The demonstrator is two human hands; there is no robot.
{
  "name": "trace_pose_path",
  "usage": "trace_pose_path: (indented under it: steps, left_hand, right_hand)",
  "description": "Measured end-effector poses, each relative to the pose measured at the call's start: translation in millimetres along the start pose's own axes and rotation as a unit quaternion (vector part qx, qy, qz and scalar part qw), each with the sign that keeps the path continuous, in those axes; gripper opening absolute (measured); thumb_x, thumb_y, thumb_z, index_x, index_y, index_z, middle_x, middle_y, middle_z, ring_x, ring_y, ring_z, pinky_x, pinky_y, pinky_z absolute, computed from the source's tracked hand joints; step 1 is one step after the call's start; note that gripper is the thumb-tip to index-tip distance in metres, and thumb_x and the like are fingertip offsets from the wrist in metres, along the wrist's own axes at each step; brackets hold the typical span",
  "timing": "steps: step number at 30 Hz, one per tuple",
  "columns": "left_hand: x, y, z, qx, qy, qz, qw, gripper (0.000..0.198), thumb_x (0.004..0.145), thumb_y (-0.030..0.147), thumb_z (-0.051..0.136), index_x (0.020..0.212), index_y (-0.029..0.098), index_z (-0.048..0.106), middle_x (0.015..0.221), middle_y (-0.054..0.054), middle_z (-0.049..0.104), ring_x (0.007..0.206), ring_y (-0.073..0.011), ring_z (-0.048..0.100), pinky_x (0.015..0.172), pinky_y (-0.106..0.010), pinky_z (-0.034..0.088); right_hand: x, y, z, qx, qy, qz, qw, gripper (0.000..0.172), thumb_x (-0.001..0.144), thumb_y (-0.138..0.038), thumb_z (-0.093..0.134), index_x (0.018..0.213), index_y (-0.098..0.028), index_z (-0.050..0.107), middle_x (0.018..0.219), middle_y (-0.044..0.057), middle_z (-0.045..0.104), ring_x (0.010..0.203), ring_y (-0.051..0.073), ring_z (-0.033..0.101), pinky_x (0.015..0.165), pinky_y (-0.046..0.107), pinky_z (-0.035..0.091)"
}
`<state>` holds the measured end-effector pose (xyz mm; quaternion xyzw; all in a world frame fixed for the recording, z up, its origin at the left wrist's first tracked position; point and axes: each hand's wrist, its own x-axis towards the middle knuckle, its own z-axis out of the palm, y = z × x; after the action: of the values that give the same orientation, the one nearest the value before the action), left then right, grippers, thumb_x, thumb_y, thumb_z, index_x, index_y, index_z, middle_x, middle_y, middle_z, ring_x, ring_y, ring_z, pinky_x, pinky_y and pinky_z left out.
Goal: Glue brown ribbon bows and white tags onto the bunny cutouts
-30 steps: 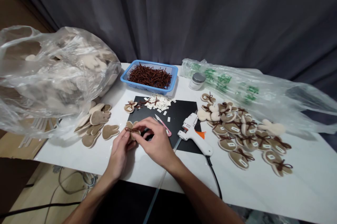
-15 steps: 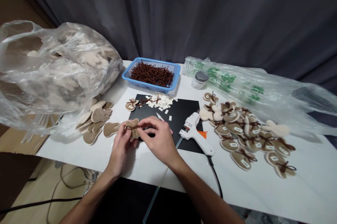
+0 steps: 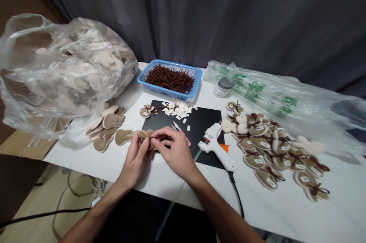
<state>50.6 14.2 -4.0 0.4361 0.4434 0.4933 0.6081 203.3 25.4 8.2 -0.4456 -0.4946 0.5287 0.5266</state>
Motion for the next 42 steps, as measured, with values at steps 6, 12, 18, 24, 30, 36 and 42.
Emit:
trace_pose_path:
  steps: [6,12,18,24,30,36,42]
  left_hand:
    - [-0.2,-1.6,1.6,-0.007,-0.024,0.009,1.000,0.035,0.105,0.056,0.069,0.097,0.024,0.056,0.083,0.004,0.053,0.066,-0.0109,0.044,0.060,-0.023,0.039]
    - [1.3,0.1,2.4,-0.053,-0.037,-0.024,0.998,0.039,0.099,0.058,0.075,0.097,0.024,0.057,0.080,0.004,0.058,0.064,-0.0107,0.046,0.059,-0.022,0.040]
    - [1.0,4.5,2.5,-0.036,-0.024,-0.024,0.999,0.044,0.097,0.062,0.077,0.092,0.023,0.055,0.075,0.005,0.053,0.064,-0.0102,0.044,0.060,-0.021,0.039]
    - [0.6,2.5,0.1,-0.006,-0.014,-0.007,1.000,0.044,0.097,0.064,0.075,0.093,0.023,0.058,0.078,0.004,0.054,0.069,-0.0125,0.047,0.065,-0.024,0.042]
    - [-1.3,-3.8,-4.0,0.036,-0.006,0.004,0.999,0.041,0.101,0.062,0.070,0.094,0.023,0.058,0.082,0.003,0.054,0.074,-0.0141,0.048,0.070,-0.026,0.043]
    - [-0.6,-3.6,-3.8,0.050,-0.018,0.015,0.998,0.043,0.103,0.062,0.067,0.092,0.023,0.056,0.080,0.004,0.051,0.071,-0.0135,0.044,0.067,-0.026,0.040]
    - [-5.0,2.5,-1.6,0.065,-0.021,0.012,0.998,0.040,0.107,0.060,0.062,0.093,0.023,0.055,0.079,0.005,0.049,0.070,-0.0131,0.043,0.065,-0.026,0.037]
  right_hand:
    - [0.0,2.0,-1.9,-0.004,-0.020,0.017,1.000,0.022,0.087,-0.041,0.086,0.087,-0.021,0.080,0.087,0.003,0.074,0.070,0.015,0.069,0.067,0.028,0.064]
    - [-2.3,0.4,0.2,-0.029,-0.010,-0.007,0.999,0.020,0.091,-0.039,0.083,0.083,-0.021,0.076,0.084,0.001,0.070,0.066,0.015,0.068,0.063,0.028,0.060]
    - [-4.7,-3.1,2.6,-0.069,-0.021,-0.037,0.997,0.021,0.097,-0.037,0.077,0.083,-0.022,0.072,0.088,0.002,0.068,0.071,0.015,0.070,0.066,0.028,0.060]
    - [-5.9,-4.8,1.9,-0.098,-0.049,-0.050,0.993,0.016,0.101,-0.030,0.070,0.087,-0.023,0.070,0.090,0.002,0.067,0.076,0.017,0.070,0.073,0.029,0.062]
    - [-6.1,-1.0,0.0,-0.123,-0.065,-0.067,0.988,0.014,0.102,-0.023,0.064,0.088,-0.024,0.066,0.092,0.002,0.067,0.081,0.018,0.068,0.075,0.030,0.058]
    - [-5.0,-1.7,-3.4,-0.130,-0.090,-0.068,0.985,0.014,0.103,-0.022,0.061,0.089,-0.024,0.063,0.092,0.002,0.064,0.082,0.019,0.065,0.076,0.032,0.052]
    - [-5.7,-3.1,-1.9,-0.125,-0.100,-0.052,0.986,0.014,0.102,-0.021,0.059,0.089,-0.024,0.063,0.091,0.002,0.063,0.082,0.019,0.063,0.076,0.033,0.049]
